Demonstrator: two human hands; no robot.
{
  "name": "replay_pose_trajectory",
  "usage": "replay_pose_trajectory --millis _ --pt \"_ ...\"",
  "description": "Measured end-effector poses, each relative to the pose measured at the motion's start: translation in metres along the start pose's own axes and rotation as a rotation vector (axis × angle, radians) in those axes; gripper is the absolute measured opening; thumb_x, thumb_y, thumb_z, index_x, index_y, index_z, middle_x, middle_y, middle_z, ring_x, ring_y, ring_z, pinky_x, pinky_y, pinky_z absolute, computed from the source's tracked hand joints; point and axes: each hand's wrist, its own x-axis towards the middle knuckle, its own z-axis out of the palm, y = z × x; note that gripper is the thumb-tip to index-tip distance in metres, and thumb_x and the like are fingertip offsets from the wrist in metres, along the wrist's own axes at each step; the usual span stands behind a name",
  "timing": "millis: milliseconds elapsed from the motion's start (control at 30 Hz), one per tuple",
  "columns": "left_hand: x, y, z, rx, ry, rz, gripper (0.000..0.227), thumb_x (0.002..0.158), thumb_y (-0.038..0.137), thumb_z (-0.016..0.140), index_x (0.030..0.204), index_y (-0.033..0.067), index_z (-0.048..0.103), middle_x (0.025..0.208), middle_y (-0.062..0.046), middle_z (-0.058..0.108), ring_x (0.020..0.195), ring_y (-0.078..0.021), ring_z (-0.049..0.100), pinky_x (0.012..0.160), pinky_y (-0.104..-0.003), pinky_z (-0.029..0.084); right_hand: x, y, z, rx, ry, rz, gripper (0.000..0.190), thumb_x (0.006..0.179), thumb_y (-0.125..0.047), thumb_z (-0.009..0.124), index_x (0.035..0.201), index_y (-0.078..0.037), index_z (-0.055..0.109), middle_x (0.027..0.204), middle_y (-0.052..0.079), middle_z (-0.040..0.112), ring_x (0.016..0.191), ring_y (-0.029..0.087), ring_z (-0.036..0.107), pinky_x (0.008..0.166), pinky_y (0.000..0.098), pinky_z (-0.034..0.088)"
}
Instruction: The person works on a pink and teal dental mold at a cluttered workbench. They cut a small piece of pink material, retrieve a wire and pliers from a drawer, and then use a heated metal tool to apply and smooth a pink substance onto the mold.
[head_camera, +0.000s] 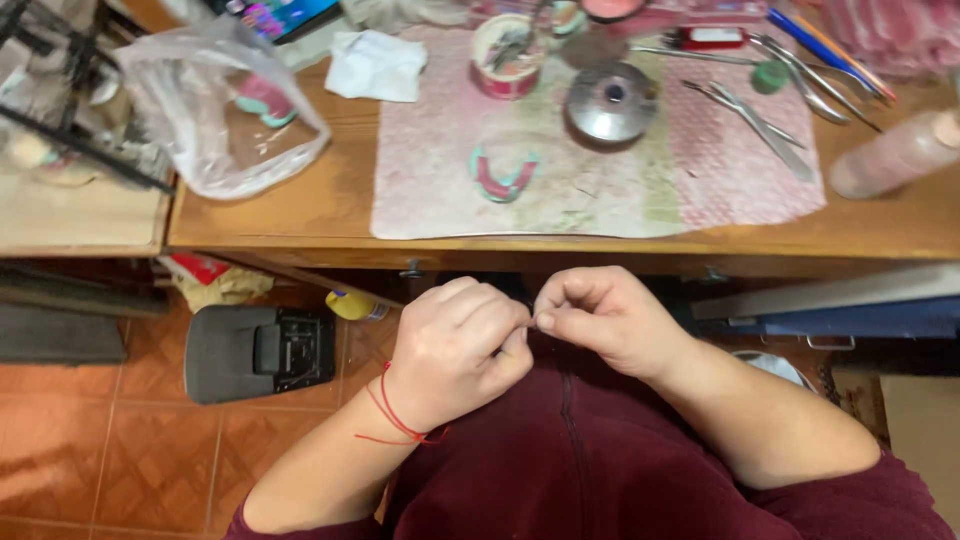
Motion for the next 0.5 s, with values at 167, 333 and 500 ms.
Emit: replay_pose_trajectory --millis 167,333,500 --pt "-0.022 -0.017 -0.030 -0.235 -0.001 -0.227 0.013 0.083 0.008 0.065 0.072 0.0145 0.068 0.060 -0.001 0.057 0.054 -0.0246 0.060 0.051 -0.034 0.053 0.023 0.016 0.033 0.093 -0.118 0.041 0.007 0.086 -0.001 0.073 0.079 0.000 0.072 0.057 -0.002 0.053 0.057 0.004 0.049 0.053 0.0215 0.043" --pt "-0.050 -0.038 -0.045 -0.407 0.020 -0.598 0.014 0.075 0.001 0.069 0.068 0.0132 0.070 0.056 0.000 0.051 0.052 -0.0154 0.051 0.051 -0.030 0.047 0.041 0.000 0.063 -0.378 -0.067 -0.336 0.011 0.089 -0.008 0.074 0.079 -0.005 0.075 0.058 0.004 0.058 0.049 0.015 0.056 0.051 0.0279 0.047" --pt "-0.057 -0.050 -0.053 -0.429 0.041 -0.701 0.010 0.075 0.001 0.070 0.069 0.0085 0.069 0.054 -0.003 0.046 0.052 -0.0147 0.047 0.050 -0.033 0.044 0.053 0.016 0.074 -0.599 -0.025 -0.544 0.006 0.092 -0.009 0.072 0.088 -0.006 0.076 0.071 0.010 0.066 0.060 0.030 0.065 0.056 0.0382 0.054"
